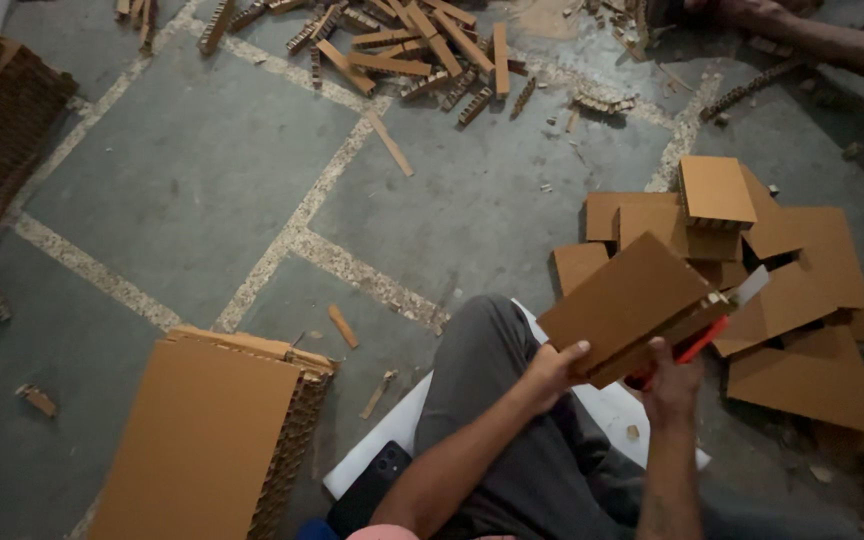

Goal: The person cuts and slots cardboard sheets using a utility knife while sitting on the floor, then assembles the pieces into a larger grid-like cardboard structure by hand.

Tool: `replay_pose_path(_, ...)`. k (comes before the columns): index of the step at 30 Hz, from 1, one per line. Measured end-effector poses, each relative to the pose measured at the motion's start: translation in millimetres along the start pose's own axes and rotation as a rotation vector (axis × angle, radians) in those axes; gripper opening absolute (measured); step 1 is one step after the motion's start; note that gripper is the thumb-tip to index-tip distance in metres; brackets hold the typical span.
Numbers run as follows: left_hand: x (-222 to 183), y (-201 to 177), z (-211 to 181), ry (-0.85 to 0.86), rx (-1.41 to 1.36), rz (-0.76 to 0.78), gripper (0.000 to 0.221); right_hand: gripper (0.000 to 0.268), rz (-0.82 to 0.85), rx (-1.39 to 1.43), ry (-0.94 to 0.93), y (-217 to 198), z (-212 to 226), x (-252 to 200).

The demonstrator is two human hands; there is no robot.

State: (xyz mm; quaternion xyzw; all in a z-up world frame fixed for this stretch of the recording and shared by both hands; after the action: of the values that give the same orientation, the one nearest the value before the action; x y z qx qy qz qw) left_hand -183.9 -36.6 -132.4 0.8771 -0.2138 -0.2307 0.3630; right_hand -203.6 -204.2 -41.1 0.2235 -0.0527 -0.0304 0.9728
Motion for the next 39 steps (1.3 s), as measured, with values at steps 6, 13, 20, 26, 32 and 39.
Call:
replay_pose_path(6,-21,24,-135,0.597,0.94,-0.369,0.101,0.025,-0.018,-0.785,0.112,-40,-13,4)
replay_pose_path(13,2,94,-215,0.209,2.166,0.269,0.031,0.035,0.013,-0.95,0.062,-14,-12,17)
replay_pose_path(20,75,47,-180,0.439,2.023,0.179,0.017,0.066,-0.219,-0.946,0.041,-47,-44,5)
replay_pose_path(26,98,38,-177,0.551,1.939,0.135,0.023,0.061,-0.078,-1.221,-0.108,-4,-25,-7)
replay_pose_path(32,93,57,-195,0.326,1.934,0.158,0.035,0.066,-0.095,-1.258,0.463,58,14,9)
replay_pose_path(39,93,59,-198,0.318,1.935,0.184,0.031,0.066,-0.049,-1.361,0.198,55,13,18)
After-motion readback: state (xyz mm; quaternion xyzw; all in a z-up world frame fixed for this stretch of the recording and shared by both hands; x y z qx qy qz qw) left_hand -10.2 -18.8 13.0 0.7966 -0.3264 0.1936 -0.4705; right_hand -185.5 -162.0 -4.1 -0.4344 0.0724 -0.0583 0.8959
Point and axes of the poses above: each hand's wrist, its own x-axis towards the middle knuckle, its own y-axis out of the palm, z = x × y, the point moved 2 cm from there along x, towards the middle knuckle, and after that the axes turned 14 degrees about z, right-handed, at the moved point
